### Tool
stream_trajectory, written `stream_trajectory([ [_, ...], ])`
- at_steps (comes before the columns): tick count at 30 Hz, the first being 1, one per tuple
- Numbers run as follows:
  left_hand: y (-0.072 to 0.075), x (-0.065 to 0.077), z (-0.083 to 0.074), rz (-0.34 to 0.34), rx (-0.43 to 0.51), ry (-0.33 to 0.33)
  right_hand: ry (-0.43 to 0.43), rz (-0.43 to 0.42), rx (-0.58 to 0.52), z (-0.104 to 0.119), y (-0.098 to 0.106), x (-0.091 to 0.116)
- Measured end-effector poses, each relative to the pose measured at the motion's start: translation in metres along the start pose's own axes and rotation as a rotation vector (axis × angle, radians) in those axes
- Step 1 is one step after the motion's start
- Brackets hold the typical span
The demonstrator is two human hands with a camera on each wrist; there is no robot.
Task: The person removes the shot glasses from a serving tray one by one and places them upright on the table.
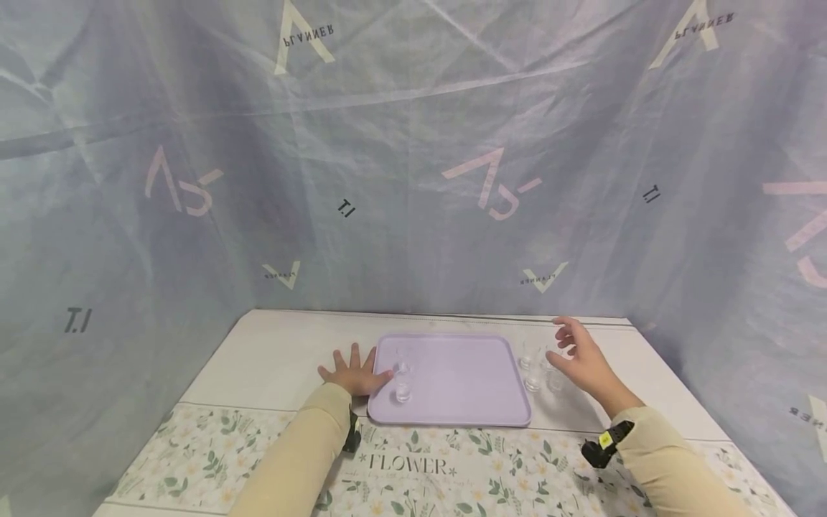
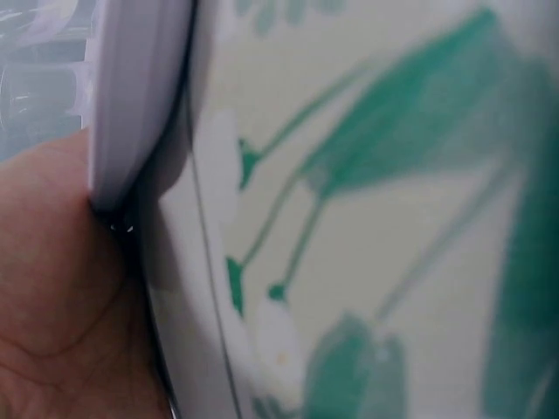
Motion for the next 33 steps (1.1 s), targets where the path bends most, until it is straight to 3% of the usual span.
stream_trajectory([
  [8, 0.008, 0.010, -0.007, 0.009, 0.013, 0.021, 0.086, -0.001, -0.177, 0.055, -0.023, -0.018],
  [15, -0.003, -0.006, 0.005, -0.011, -0.013, -0.001, 0.128, 0.067, -0.343, 0.093, -0.055, -0.027],
  [20, -0.005, -0.008, 0.003, 0.004, -0.020, 0.012, 0.186, 0.080, -0.403, 0.116, -0.081, -0.024],
  [29, 0.010, 0.018, -0.014, 0.008, -0.014, 0.002, 0.206, 0.197, -0.546, 0.148, -0.127, -0.016],
  [33, 0.012, 0.020, -0.014, 0.006, -0.013, 0.000, 0.219, 0.257, -0.599, 0.161, -0.144, -0.010],
])
Point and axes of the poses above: each hand's wrist, its own x-axis away from the middle knuckle, its own y-axis out of the back of the hand, z = x × y, the point moved 4 cm from there along -x, towards the middle knuckle, and after that the axes turned 13 degrees about x, right-handed, at the moved point
